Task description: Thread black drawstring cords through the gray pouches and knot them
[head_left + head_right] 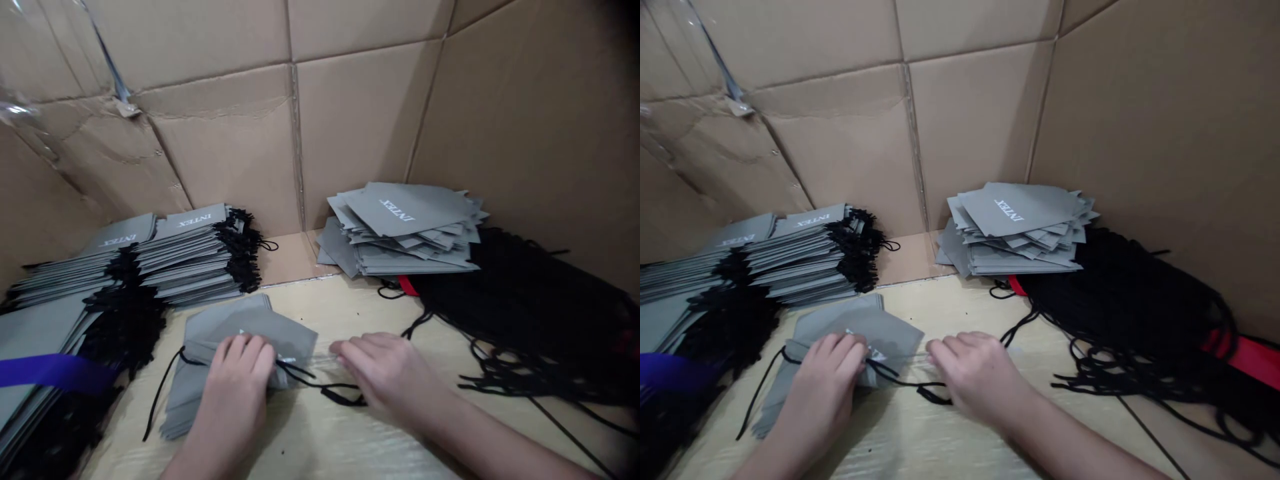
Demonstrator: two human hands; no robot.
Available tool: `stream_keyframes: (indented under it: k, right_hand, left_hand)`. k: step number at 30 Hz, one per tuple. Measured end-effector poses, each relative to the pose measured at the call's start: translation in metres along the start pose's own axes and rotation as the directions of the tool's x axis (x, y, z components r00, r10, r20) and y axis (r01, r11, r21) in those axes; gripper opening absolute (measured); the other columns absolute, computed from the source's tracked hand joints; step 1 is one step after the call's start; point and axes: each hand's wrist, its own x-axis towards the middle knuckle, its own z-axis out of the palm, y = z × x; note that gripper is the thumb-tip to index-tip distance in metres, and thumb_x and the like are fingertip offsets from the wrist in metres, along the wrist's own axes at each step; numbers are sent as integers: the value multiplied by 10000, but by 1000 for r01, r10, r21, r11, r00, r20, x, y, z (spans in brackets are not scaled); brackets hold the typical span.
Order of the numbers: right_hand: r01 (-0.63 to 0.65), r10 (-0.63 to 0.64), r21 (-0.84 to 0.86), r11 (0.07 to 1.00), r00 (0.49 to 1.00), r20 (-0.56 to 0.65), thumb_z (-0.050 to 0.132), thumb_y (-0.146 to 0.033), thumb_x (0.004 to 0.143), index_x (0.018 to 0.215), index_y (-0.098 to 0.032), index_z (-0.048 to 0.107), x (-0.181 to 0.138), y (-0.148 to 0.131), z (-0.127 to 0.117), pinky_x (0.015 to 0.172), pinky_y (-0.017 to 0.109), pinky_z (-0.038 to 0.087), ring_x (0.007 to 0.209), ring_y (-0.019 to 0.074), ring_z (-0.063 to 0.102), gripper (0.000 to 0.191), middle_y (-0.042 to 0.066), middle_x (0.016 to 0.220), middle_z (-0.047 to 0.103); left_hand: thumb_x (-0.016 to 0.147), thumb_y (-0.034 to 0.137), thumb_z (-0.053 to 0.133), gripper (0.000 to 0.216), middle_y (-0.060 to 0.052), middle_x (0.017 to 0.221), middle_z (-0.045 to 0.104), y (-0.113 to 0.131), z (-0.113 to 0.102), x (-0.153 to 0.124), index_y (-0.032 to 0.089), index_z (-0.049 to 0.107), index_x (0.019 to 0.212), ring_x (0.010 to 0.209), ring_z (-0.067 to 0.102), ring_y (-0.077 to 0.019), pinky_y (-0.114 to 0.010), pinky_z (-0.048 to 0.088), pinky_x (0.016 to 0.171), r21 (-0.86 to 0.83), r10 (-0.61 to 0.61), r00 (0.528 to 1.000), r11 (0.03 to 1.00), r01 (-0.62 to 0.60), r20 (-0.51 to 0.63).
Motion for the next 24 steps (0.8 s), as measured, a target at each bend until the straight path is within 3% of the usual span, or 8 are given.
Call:
stream_keyframes:
  k: [4, 10, 14, 18, 24]
  right_hand:
    - [-5, -2, -67, 998, 996, -94, 350, -47, 794, 660, -177, 551, 0, 1, 6, 503, 265, 302, 456, 129, 470, 275, 1, 514, 546]
    - [100, -104, -71, 993, 993, -56, 353, -90, 827, 664, -187, 543, 1, -31, 8, 514, 289, 287, 483, 143, 473, 269, 9, 544, 548]
    - [101, -115, -152, 983, 989, -89, 416, -202, 882, 841, -160, 614, 6, 1, -9, 577, 283, 339, 593, 161, 549, 206, 39, 660, 624]
    - [160, -183, -160, 974, 973, -139, 389, -81, 853, 714, -180, 606, 8, 20, -10, 553, 268, 329, 530, 139, 508, 276, 1, 545, 564]
    - [156, -170, -92, 984, 969, -178, 353, -88, 866, 605, -178, 557, 10, -18, 5, 542, 269, 302, 492, 128, 457, 343, 3, 506, 517]
  left_hand:
    - [787, 11, 369, 222, -60, 805, 554, 0, -6, 3, 169, 525, 782, 720, 418, -217, -353, 342, 636, 97, -1, 999, 995, -2, 33]
    - [765, 63, 457, 135, -32, 769, 539, 31, -2, 4, 191, 500, 757, 716, 435, -216, -344, 337, 629, 64, 142, 985, 987, -149, 101]
    - [845, 78, 393, 173, -35, 765, 536, 13, -9, 5, 187, 499, 762, 725, 439, -211, -337, 322, 623, 144, 63, 997, 987, -70, 52]
    - [877, 125, 375, 181, -38, 763, 530, 2, -15, 4, 184, 497, 756, 715, 433, -206, -340, 319, 616, 142, 39, 999, 989, -41, 15]
    - [842, 90, 419, 125, -30, 775, 518, 23, -12, 6, 173, 488, 778, 718, 440, -198, -326, 336, 631, 117, 163, 985, 979, -169, 61]
